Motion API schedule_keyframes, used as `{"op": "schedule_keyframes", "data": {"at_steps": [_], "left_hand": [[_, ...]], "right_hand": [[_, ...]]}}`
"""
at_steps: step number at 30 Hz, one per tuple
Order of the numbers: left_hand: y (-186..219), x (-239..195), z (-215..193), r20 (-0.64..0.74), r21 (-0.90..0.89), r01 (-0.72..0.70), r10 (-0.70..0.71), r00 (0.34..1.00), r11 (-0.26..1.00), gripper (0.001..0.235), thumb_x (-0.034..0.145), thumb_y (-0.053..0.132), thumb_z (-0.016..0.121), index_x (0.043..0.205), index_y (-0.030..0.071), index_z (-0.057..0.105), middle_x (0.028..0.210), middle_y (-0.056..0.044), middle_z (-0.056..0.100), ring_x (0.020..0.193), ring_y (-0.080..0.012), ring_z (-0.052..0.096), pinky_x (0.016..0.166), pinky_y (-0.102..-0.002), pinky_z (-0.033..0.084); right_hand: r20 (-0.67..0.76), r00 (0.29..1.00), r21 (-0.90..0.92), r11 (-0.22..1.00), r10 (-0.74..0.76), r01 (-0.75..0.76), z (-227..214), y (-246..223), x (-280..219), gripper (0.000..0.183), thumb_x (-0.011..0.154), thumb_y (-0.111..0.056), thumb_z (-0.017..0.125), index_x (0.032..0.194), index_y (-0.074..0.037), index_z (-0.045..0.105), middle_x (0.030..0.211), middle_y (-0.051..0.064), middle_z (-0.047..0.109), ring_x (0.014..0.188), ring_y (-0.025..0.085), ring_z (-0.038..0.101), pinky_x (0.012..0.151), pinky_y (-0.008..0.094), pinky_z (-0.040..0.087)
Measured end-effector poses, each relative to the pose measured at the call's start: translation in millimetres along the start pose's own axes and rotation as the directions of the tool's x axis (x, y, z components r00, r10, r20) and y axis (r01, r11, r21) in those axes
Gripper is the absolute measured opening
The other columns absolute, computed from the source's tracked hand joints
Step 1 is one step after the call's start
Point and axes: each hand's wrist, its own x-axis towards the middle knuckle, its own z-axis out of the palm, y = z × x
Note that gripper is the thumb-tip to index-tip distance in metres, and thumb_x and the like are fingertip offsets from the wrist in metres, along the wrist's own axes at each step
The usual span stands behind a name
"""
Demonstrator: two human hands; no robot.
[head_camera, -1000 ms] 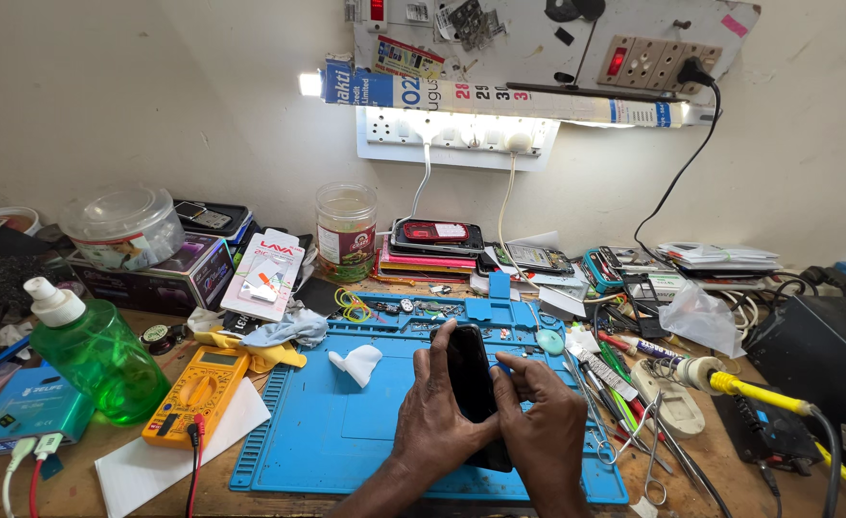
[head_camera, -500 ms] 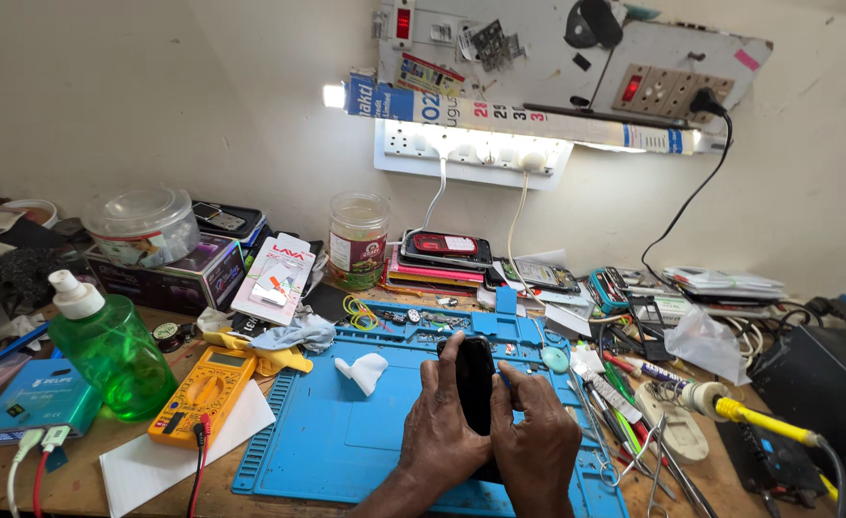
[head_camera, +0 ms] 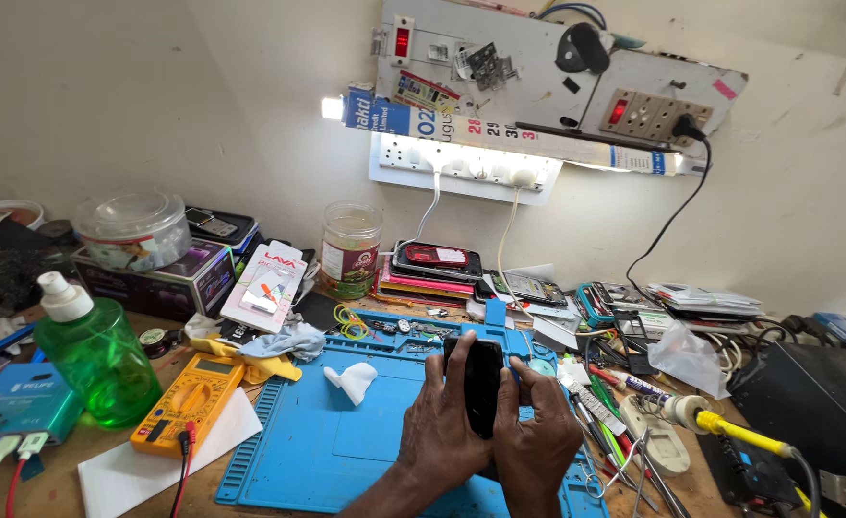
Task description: The person disassembles a smartphone on a blue mat, removes the back cover and battery, and uses a small metal tool to manipulate internal components. The person then reassembles the phone by placing the battery and back cover back into position.
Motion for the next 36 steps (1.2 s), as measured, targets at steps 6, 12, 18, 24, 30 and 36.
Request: {"op": "schedule_keyframes", "data": {"at_steps": [6, 12, 18, 24, 30, 36], "left_hand": [[1.1, 7.5, 1.9, -0.018, 0.027, -0.053, 0.054, 0.998, 0.998, 0.098, 0.080, 0.029, 0.077, 0.158, 0.019, 0.020, 0.120, -0.023, 0.048, 0.099, -0.0488, 0.063, 0.077, -0.060, 0.055], [-2.1, 5.3, 6.7, -0.002, 0.039, -0.066, 0.067, 0.998, 0.997, 0.103, 0.074, 0.029, 0.081, 0.157, 0.018, 0.021, 0.123, -0.023, 0.046, 0.104, -0.0490, 0.061, 0.076, -0.060, 0.056], [0.8, 11.0, 5.6, -0.017, 0.069, -0.165, 0.167, 0.986, 0.984, 0.105, 0.070, 0.032, 0.085, 0.157, 0.020, 0.027, 0.125, -0.022, 0.047, 0.109, -0.0465, 0.059, 0.075, -0.058, 0.058], [-2.7, 13.5, 2.9, 0.064, 0.132, -0.199, 0.192, 0.979, 0.971, 0.106, 0.071, 0.039, 0.086, 0.157, 0.021, 0.026, 0.125, -0.024, 0.045, 0.108, -0.0444, 0.058, 0.072, -0.055, 0.058], [-4.7, 4.7, 5.3, 0.005, 0.145, -0.284, 0.287, 0.958, 0.948, 0.107, 0.073, 0.038, 0.086, 0.159, 0.016, 0.027, 0.128, -0.025, 0.045, 0.108, -0.0464, 0.057, 0.075, -0.055, 0.056], [-1.4, 12.2, 8.2, 0.042, 0.151, -0.258, 0.254, 0.966, 0.954, 0.109, 0.066, 0.029, 0.085, 0.158, 0.018, 0.027, 0.129, -0.026, 0.043, 0.109, -0.0465, 0.057, 0.076, -0.054, 0.057]], "right_hand": [[-0.113, 0.991, 0.120, 0.991, 0.069, -0.055, 12.1, 10.2, -3.9, 0.016, 0.090, -0.011, 0.076, 0.104, -0.004, 0.076, 0.085, 0.008, 0.076, 0.075, 0.014, 0.074, 0.068, 0.030, 0.058], [-0.115, 0.978, 0.204, 0.968, 0.174, -0.148, 16.7, 17.0, -6.9, 0.016, 0.090, -0.010, 0.077, 0.104, -0.003, 0.077, 0.087, 0.009, 0.078, 0.077, 0.014, 0.075, 0.070, 0.029, 0.060], [-0.158, 0.971, 0.191, 0.970, 0.180, -0.148, 10.2, 17.9, 0.1, 0.018, 0.088, -0.009, 0.078, 0.105, -0.002, 0.076, 0.086, 0.010, 0.077, 0.075, 0.014, 0.075, 0.070, 0.029, 0.060], [-0.171, 0.969, 0.175, 0.973, 0.178, -0.148, 8.7, 18.2, -1.7, 0.019, 0.088, -0.009, 0.078, 0.105, -0.001, 0.075, 0.085, 0.009, 0.076, 0.073, 0.014, 0.073, 0.068, 0.029, 0.058], [-0.187, 0.978, 0.098, 0.992, 0.093, -0.076, 5.6, 22.6, -8.0, 0.017, 0.091, -0.008, 0.078, 0.106, -0.001, 0.075, 0.081, 0.009, 0.074, 0.073, 0.014, 0.069, 0.070, 0.028, 0.056], [-0.088, 0.961, 0.286, 0.931, 0.261, -0.227, 0.3, 28.6, 3.6, 0.017, 0.091, -0.009, 0.075, 0.107, -0.001, 0.074, 0.080, 0.005, 0.075, 0.071, 0.010, 0.070, 0.066, 0.025, 0.057]]}}
